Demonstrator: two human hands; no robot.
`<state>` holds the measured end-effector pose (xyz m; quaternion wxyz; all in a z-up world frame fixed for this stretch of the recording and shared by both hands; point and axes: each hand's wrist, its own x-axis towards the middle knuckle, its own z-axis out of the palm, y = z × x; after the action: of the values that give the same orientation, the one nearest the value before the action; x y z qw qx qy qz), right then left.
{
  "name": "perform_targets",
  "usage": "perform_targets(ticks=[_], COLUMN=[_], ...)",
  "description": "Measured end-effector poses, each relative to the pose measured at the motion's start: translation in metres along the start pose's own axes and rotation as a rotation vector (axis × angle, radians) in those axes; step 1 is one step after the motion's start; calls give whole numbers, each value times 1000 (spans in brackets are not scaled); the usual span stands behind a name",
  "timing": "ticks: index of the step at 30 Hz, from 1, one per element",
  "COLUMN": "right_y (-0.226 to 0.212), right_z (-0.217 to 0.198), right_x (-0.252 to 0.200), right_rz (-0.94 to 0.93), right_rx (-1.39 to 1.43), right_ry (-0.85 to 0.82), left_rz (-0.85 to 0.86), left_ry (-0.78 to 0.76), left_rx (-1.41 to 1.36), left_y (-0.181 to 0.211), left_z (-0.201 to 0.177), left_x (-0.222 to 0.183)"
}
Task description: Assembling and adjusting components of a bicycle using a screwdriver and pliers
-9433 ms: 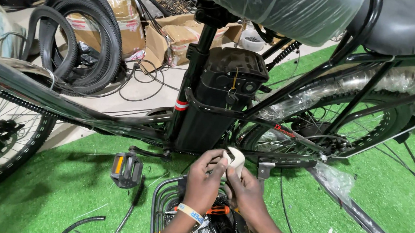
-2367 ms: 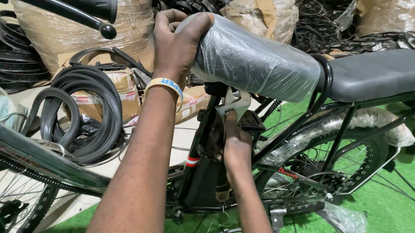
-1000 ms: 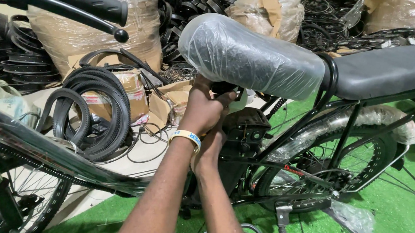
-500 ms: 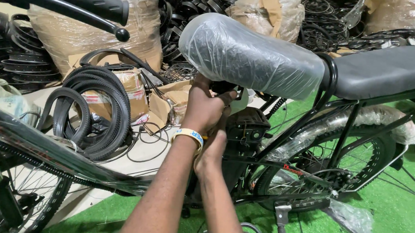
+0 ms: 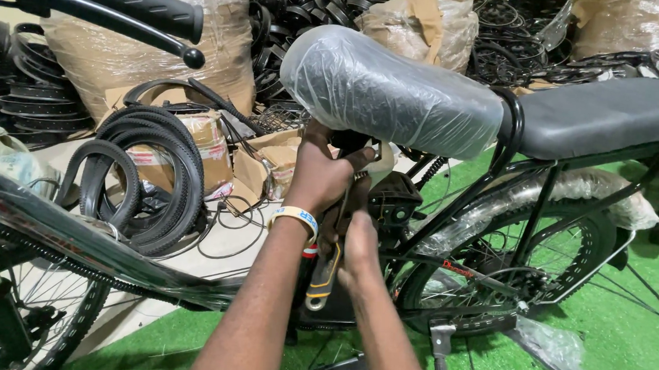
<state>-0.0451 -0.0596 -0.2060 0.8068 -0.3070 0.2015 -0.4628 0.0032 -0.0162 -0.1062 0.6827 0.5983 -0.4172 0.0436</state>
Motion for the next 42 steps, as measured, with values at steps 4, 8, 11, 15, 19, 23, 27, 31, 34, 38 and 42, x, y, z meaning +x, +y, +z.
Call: perform_targets(ticks=[4,8,11,15,19,23,27,31,34,38,42], right_y=[14,29,32,33,27,9,7,25,32,38,43], right_z=[19,45,52,48,45,59,61,81,84,86,77], right_x=[-10,-20,-21,-20,-27,-38,-12,-32,-30,-25,-21], right_rz=[-7,-7,-9,-8,-7,62,191,205,209,213,221], right_rx=[-22,-44,-61,-91,-56,51,69,57,48,30,-3], right_ry=[10,8,1,-6,1,-37,-1,-35,-63,-97,-126], left_rz=[13,-11,-27,-51,-84,-141,-196,-192,-181,-169,-173], left_ry=[-121,-189,-214,-232,-283,-285,-278,-242,-215,-179,-140], left_rx=[119,160,178,190,213,282,359,362,361,350,334], left_y=[18,25,25,22,23,35,43,46,48,54,57], left_z=[-14,-21,-22,-24,-27,-30,-25,-32,-31,-30,-30], left_x=[1,6,9,13,17,13,13,19,25,37,44])
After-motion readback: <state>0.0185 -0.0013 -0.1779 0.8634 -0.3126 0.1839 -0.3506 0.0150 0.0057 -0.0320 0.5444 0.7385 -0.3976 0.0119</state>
